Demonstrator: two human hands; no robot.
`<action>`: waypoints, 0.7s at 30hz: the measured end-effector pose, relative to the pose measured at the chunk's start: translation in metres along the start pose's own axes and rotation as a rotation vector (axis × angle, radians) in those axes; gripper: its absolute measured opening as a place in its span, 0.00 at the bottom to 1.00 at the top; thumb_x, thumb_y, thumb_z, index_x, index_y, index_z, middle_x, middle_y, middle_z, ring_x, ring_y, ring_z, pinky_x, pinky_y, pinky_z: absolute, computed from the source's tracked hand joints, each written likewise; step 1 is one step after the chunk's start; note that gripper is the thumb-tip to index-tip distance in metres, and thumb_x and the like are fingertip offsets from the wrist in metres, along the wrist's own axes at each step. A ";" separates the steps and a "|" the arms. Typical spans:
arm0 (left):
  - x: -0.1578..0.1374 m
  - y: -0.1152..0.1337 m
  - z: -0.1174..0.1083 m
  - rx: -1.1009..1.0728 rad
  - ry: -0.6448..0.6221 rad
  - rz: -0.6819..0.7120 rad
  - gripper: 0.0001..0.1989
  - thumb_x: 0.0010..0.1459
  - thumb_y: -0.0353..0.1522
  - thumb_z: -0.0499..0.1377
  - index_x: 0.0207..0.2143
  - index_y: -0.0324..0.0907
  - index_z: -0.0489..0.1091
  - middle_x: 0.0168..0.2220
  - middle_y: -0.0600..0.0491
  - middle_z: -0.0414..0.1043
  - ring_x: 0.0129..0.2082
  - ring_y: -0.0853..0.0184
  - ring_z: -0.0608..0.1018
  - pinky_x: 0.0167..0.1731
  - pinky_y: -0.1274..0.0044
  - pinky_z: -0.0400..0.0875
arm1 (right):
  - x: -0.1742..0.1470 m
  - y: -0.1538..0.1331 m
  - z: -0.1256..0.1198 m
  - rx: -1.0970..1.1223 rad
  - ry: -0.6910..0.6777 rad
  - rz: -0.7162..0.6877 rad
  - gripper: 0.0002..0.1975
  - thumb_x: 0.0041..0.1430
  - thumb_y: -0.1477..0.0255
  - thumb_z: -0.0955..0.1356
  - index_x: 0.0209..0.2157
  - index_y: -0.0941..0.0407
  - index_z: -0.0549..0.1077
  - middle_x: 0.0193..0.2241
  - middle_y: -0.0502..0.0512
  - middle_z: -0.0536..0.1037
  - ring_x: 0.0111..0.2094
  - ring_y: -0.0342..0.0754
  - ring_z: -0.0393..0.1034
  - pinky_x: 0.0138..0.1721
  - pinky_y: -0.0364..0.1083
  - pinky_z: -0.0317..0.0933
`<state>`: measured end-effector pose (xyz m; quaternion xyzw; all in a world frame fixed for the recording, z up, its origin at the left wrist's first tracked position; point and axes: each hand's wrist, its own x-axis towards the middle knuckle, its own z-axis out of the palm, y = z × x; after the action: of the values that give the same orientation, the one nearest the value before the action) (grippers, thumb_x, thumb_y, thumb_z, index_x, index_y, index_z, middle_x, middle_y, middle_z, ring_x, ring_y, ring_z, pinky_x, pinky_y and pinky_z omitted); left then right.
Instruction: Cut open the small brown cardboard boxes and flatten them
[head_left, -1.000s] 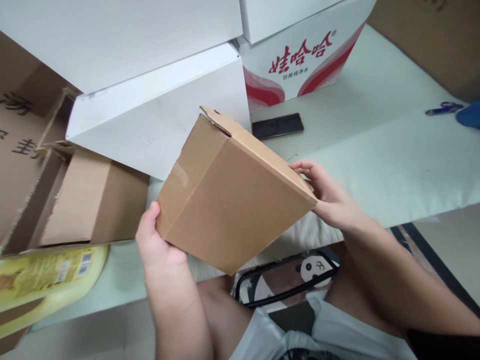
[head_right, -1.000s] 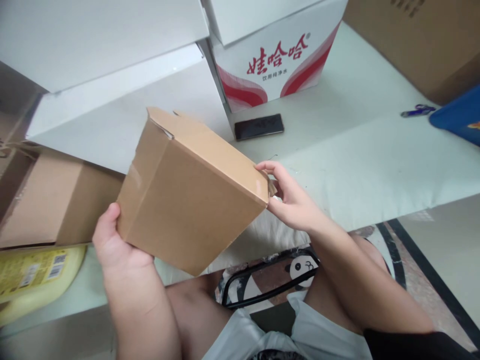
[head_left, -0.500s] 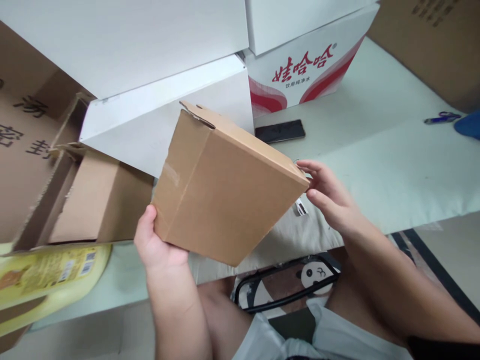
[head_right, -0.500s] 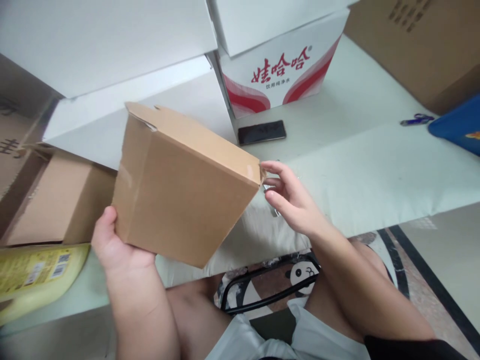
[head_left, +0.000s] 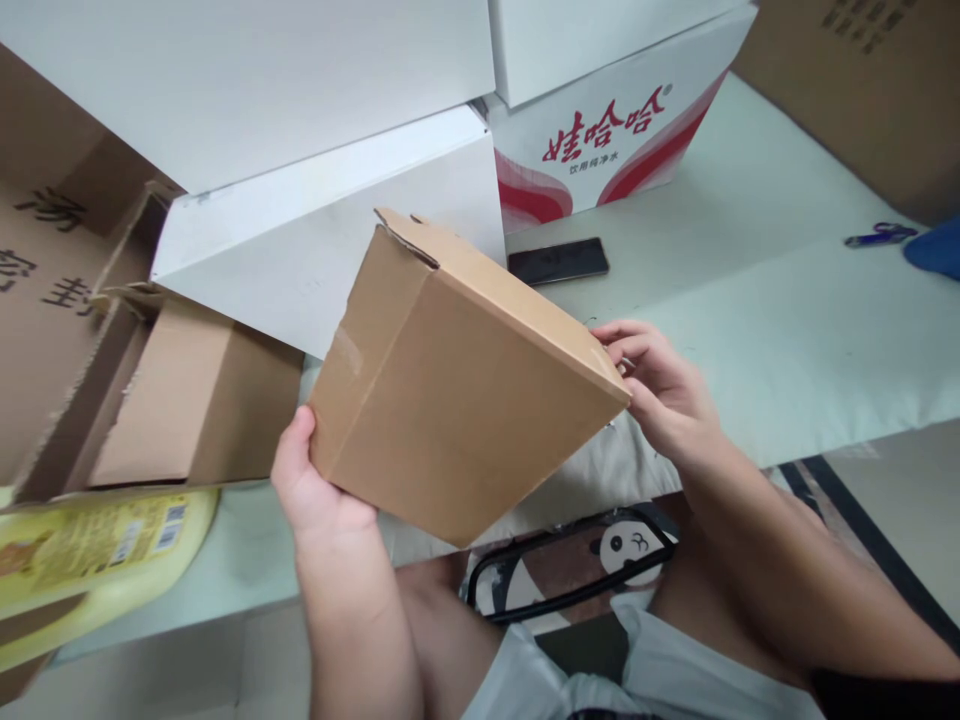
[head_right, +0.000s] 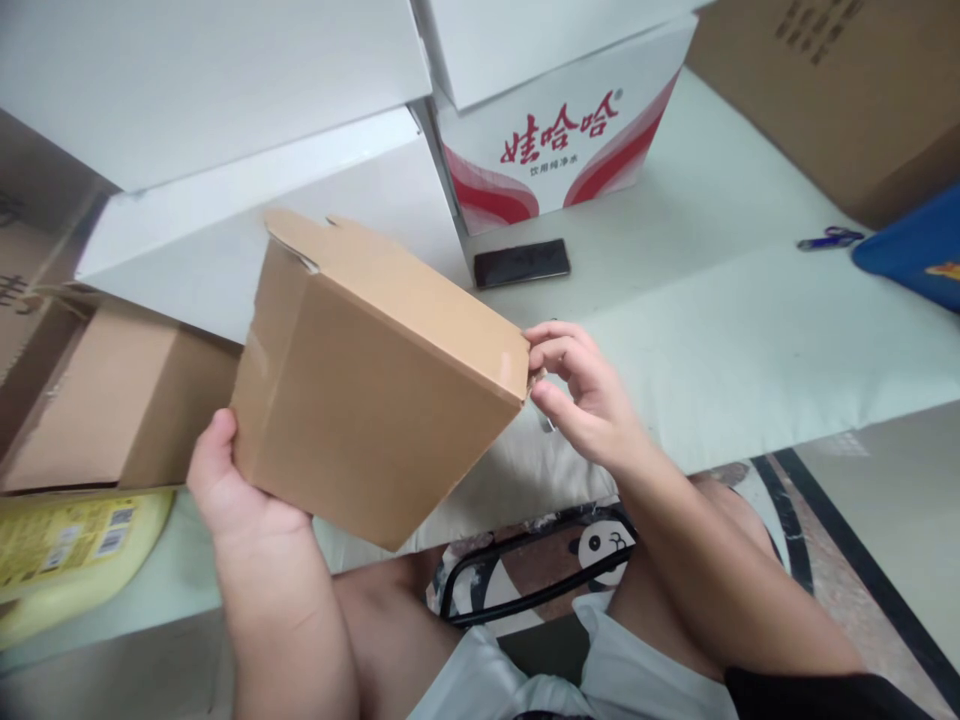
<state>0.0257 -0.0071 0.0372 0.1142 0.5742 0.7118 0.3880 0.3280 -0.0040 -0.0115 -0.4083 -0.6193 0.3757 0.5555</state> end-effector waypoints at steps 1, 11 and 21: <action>0.001 0.000 0.000 -0.002 0.011 -0.004 0.11 0.46 0.38 0.65 0.30 0.41 0.79 0.27 0.56 0.81 0.28 0.66 0.80 0.26 0.77 0.76 | 0.000 0.001 -0.001 -0.045 -0.022 -0.041 0.13 0.63 0.56 0.72 0.41 0.49 0.75 0.51 0.58 0.73 0.53 0.54 0.70 0.52 0.54 0.68; 0.001 0.000 -0.004 0.010 -0.027 0.032 0.12 0.46 0.40 0.66 0.30 0.41 0.79 0.28 0.55 0.81 0.28 0.65 0.79 0.28 0.75 0.75 | 0.003 -0.001 0.000 -0.232 -0.034 -0.166 0.14 0.55 0.58 0.78 0.33 0.49 0.75 0.38 0.54 0.73 0.40 0.52 0.71 0.43 0.54 0.70; 0.001 0.001 -0.003 0.014 -0.042 0.031 0.13 0.44 0.40 0.67 0.29 0.41 0.80 0.28 0.55 0.82 0.29 0.65 0.80 0.28 0.76 0.76 | 0.004 -0.005 -0.001 -0.299 -0.036 -0.210 0.14 0.55 0.57 0.78 0.29 0.50 0.74 0.32 0.53 0.77 0.33 0.51 0.71 0.36 0.52 0.68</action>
<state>0.0229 -0.0085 0.0367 0.1406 0.5692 0.7112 0.3879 0.3287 -0.0024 -0.0052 -0.4126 -0.7173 0.2266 0.5137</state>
